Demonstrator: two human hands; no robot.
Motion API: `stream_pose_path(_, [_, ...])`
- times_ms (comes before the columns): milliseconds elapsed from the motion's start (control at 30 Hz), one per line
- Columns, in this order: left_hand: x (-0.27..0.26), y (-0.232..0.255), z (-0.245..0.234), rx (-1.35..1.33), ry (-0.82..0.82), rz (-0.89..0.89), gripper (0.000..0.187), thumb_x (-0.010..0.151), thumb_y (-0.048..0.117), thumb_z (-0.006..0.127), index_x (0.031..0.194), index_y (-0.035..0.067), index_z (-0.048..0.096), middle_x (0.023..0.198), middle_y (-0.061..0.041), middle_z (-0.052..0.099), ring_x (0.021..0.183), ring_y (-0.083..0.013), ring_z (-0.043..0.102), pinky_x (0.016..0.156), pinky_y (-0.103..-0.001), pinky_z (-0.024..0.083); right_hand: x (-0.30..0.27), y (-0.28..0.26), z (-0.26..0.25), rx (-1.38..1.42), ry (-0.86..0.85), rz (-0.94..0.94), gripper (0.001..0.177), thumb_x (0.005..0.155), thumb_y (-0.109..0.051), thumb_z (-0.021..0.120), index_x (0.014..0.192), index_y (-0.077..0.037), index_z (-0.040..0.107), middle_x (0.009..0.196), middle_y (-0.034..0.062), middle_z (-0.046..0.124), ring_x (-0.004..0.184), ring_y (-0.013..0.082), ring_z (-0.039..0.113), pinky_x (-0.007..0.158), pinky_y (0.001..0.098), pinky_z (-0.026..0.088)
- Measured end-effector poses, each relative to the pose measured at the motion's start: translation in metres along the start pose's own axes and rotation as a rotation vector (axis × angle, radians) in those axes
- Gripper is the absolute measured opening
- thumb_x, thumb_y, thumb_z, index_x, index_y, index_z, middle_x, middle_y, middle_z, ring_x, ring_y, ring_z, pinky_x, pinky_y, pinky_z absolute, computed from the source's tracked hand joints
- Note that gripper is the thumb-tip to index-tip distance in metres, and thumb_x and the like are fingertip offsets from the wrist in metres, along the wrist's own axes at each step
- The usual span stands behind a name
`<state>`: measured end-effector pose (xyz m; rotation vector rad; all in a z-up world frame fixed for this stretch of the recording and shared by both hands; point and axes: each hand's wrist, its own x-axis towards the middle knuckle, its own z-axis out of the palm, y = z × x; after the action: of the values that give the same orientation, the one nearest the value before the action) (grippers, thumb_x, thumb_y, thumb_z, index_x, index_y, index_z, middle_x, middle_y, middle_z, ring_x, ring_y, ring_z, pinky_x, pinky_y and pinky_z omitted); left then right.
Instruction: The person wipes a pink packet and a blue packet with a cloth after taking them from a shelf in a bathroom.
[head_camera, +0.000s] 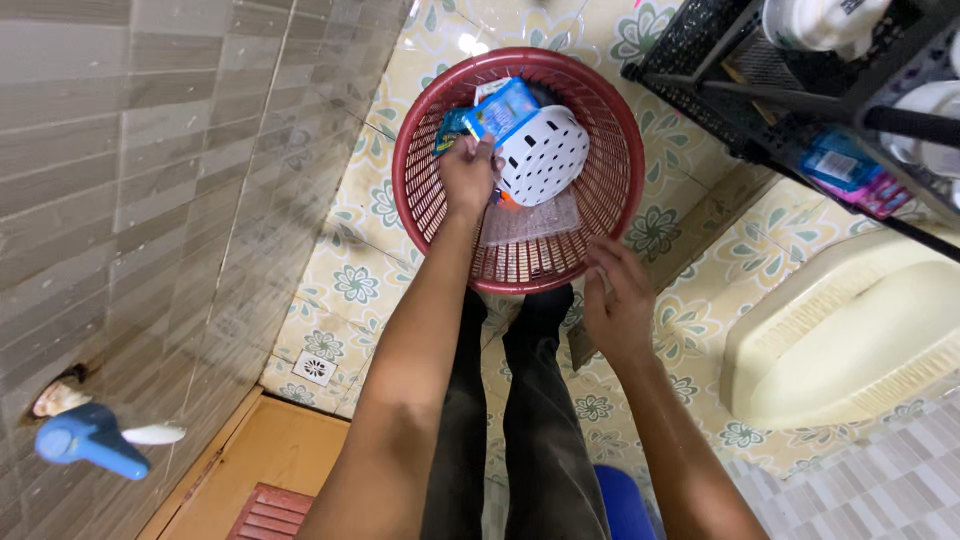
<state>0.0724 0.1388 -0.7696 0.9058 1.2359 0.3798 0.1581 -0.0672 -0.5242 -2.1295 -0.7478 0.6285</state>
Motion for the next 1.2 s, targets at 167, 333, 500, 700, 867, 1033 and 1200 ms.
stream_pose_path(167, [-0.09, 0.071, -0.02, -0.186, -0.003, -0.067, 0.02, 0.101, 0.011, 0.047, 0.11, 0.009, 0.065, 0.099, -0.004, 0.069, 0.083, -0.0108, 0.068, 0.058, -0.026, 0.055, -0.005, -0.013, -0.002, 0.089, -0.051, 0.177, 0.024, 0.097, -0.007, 0.063, 0.118, 0.001, 0.07, 0.122, 0.0126, 0.071, 0.102, 0.0244, 0.07, 0.085, 0.0336, 0.056])
stream_pose_path(333, [-0.183, 0.087, -0.075, -0.279, -0.166, -0.096, 0.009, 0.099, -0.001, 0.056, 0.093, 0.007, 0.055, 0.091, -0.005, 0.064, 0.081, -0.0151, 0.065, 0.075, -0.035, 0.059, -0.008, -0.025, 0.019, 0.529, -0.269, 0.601, 0.036, 0.098, -0.021, 0.061, 0.132, -0.008, 0.06, 0.12, 0.0022, 0.072, 0.098, 0.0111, 0.069, 0.079, 0.0286, 0.056])
stream_pose_path(500, [-0.254, 0.089, -0.124, -0.137, -0.106, -0.131, 0.014, 0.095, 0.0, 0.063, 0.085, 0.007, 0.056, 0.083, -0.006, 0.068, 0.077, -0.0137, 0.066, 0.074, -0.028, 0.055, -0.017, -0.043, 0.036, 0.541, -0.514, 0.518, 0.03, 0.1, -0.018, 0.061, 0.126, -0.005, 0.069, 0.102, -0.0001, 0.069, 0.086, 0.0099, 0.064, 0.074, 0.0281, 0.053])
stream_pose_path(700, [-0.284, 0.105, -0.158, -0.168, 0.035, -0.059, 0.028, 0.096, 0.005, 0.064, 0.123, 0.009, 0.057, 0.108, -0.005, 0.07, 0.092, -0.0123, 0.064, 0.076, -0.029, 0.052, -0.038, -0.092, 0.077, 0.323, -0.455, 0.208, 0.016, 0.095, -0.011, 0.069, 0.105, 0.002, 0.074, 0.084, 0.0068, 0.07, 0.076, 0.015, 0.064, 0.07, 0.0305, 0.053])
stream_pose_path(867, [-0.284, 0.098, -0.181, -0.408, 0.077, -0.153, 0.043, 0.104, 0.029, 0.052, 0.145, 0.015, 0.048, 0.13, -0.001, 0.062, 0.117, -0.0138, 0.059, 0.092, -0.033, 0.052, -0.065, -0.155, 0.104, -0.085, -0.195, -0.371, 0.011, 0.084, -0.004, 0.068, 0.094, -0.001, 0.072, 0.109, 0.0161, 0.072, 0.093, 0.0322, 0.07, 0.078, 0.0404, 0.057])
stream_pose_path(1033, [-0.293, 0.074, -0.215, -0.57, 0.115, -0.225, 0.05, 0.109, 0.046, 0.045, 0.146, 0.012, 0.052, 0.127, -0.006, 0.062, 0.105, -0.0179, 0.059, 0.084, -0.038, 0.048, -0.104, -0.209, 0.129, -0.189, -0.091, -0.588, 0.012, 0.078, -0.003, 0.069, 0.09, 0.0, 0.069, 0.11, 0.0171, 0.069, 0.099, 0.0361, 0.067, 0.082, 0.0447, 0.057])
stream_pose_path(1200, [-0.323, 0.076, -0.219, -1.089, -0.09, -0.244, 0.058, 0.119, 0.052, 0.041, 0.144, 0.0, 0.045, 0.126, -0.019, 0.062, 0.108, -0.0295, 0.067, 0.102, -0.046, 0.052, -0.147, -0.224, 0.139, -0.171, -0.276, -0.657, 0.008, 0.076, -0.005, 0.071, 0.083, -0.004, 0.069, 0.104, 0.0116, 0.071, 0.094, 0.0333, 0.067, 0.079, 0.0459, 0.052])
